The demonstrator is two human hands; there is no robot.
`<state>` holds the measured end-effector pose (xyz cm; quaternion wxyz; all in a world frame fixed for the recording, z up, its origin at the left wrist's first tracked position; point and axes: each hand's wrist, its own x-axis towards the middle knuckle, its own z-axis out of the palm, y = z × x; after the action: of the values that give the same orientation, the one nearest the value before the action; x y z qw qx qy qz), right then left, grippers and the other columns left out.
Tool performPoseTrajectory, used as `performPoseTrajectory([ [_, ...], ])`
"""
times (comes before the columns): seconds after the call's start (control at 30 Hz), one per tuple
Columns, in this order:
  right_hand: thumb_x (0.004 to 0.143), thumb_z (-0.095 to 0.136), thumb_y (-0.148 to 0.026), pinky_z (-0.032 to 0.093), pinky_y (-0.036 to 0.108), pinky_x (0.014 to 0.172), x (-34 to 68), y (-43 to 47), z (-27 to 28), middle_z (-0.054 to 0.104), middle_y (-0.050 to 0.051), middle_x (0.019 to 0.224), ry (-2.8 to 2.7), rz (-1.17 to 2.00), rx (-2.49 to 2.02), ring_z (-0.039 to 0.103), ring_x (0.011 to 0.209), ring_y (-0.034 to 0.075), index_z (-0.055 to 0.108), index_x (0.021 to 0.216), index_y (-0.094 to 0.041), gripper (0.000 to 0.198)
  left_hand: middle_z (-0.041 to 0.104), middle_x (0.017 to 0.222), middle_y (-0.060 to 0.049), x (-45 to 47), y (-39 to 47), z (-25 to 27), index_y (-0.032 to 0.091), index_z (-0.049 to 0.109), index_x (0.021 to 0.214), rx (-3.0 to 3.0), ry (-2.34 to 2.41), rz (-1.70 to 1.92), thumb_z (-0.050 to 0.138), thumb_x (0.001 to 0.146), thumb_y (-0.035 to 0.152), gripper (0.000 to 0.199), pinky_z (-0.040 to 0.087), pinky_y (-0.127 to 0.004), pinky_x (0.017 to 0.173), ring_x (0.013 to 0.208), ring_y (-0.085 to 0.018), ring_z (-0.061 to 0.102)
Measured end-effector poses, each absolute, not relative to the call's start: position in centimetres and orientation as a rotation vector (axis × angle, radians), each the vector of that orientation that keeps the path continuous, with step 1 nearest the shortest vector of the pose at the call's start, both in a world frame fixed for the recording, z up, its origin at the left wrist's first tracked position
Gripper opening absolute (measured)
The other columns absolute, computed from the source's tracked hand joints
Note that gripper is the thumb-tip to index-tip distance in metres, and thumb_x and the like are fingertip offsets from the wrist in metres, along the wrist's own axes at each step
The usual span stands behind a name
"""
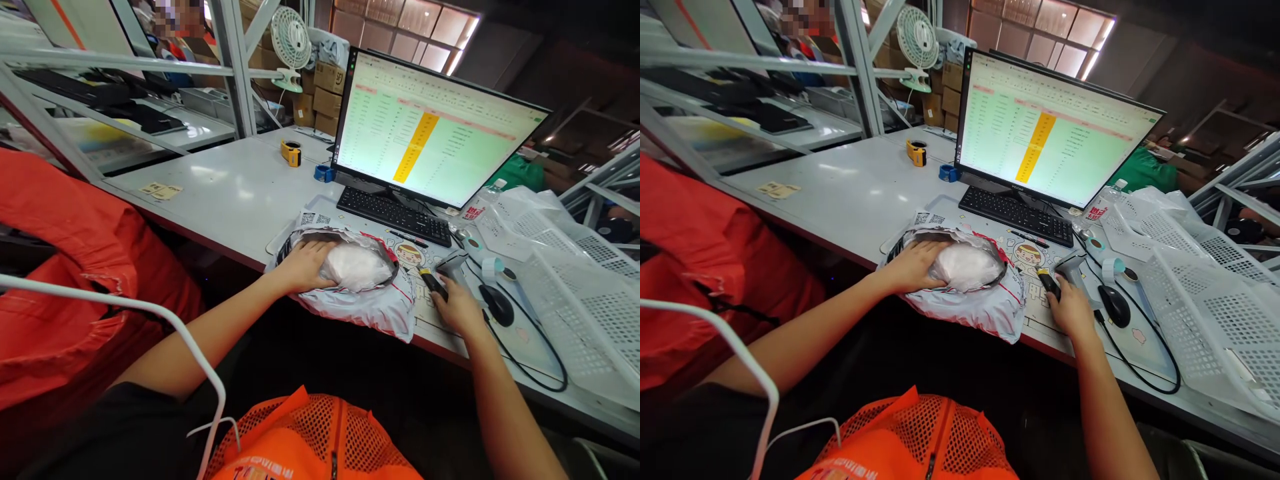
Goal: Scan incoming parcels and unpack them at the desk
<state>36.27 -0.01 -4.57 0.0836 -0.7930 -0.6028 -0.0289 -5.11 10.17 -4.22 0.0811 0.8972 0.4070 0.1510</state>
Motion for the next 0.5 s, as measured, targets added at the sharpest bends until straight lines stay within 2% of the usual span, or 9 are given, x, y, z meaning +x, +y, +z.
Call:
performPoseTrajectory([
  [0.07,0.1,0.047,-0.041,0.052,0.054,0.103,36.8,-1.0,-6.0,0.067,0.026,0.133,-1.838,-0.113,-2.381,0.065,0.121,0.042,0.059,0.149,-0.007,0.06,0.058,0.151,-0.022,-5.0,10.2,-4.2,0.014,0.044,0.156,2.698,1.201,0.471,0.076,0.087,0.055,0.087,0.038,-0.055,0.118,0.142,-0.04,0.053],
  [0.17,0.101,0.041,-0.039,0.054,0.054,0.099,36.3,-1.7,-5.7,0.07,0.026,0.125,-1.754,-0.159,-2.281,0.068,0.115,0.04,0.065,0.141,-0.007,0.057,0.063,0.145,-0.021,-5.0,10.1,-4.4,0.013,0.049,0.151,2.704,1.215,0.532,0.078,0.087,0.052,0.081,0.039,-0.053,0.115,0.135,-0.039,0.057],
  [0.27,0.103,0.038,-0.044,0.058,0.046,0.08,34.5,-2.0,-1.7,0.077,0.016,0.097,-1.606,-0.046,-2.073,0.073,0.081,0.031,0.067,0.139,-0.014,0.055,0.062,0.146,-0.023,-4.9,9.5,-4.7,0.012,0.044,0.155,2.688,1.246,0.573,0.079,0.087,0.052,0.086,0.038,-0.052,0.115,0.134,-0.038,0.057],
  [0.33,0.104,0.042,-0.05,0.055,0.038,0.065,31.9,-2.1,2.1,0.074,0.008,0.08,-1.658,0.072,-1.889,0.066,0.06,0.024,0.064,0.145,-0.02,0.055,0.058,0.149,-0.024,-4.8,9.2,-4.9,0.009,0.035,0.16,2.681,1.26,0.598,0.079,0.087,0.052,0.096,0.036,-0.052,0.116,0.136,-0.038,0.056],
  [0.43,0.105,0.049,-0.046,0.049,0.03,0.058,26.1,-1.4,7.1,0.074,0.004,0.077,-2.017,0.189,-1.652,0.059,0.054,0.017,0.068,0.142,-0.025,0.047,0.054,0.154,-0.025,-4.6,8.7,-5.3,0.008,0.025,0.164,2.679,1.31,0.628,0.079,0.086,0.051,0.105,0.036,-0.051,0.117,0.139,-0.039,0.053],
  [0.5,0.105,0.049,-0.039,0.046,0.029,0.061,22.0,-0.2,8.6,0.077,0.006,0.083,-2.273,0.18,-1.583,0.062,0.059,0.017,0.073,0.136,-0.025,0.041,0.052,0.157,-0.025,-4.4,8.6,-5.4,0.008,0.024,0.164,2.679,1.343,0.633,0.08,0.085,0.051,0.106,0.035,-0.052,0.117,0.141,-0.04,0.051],
])
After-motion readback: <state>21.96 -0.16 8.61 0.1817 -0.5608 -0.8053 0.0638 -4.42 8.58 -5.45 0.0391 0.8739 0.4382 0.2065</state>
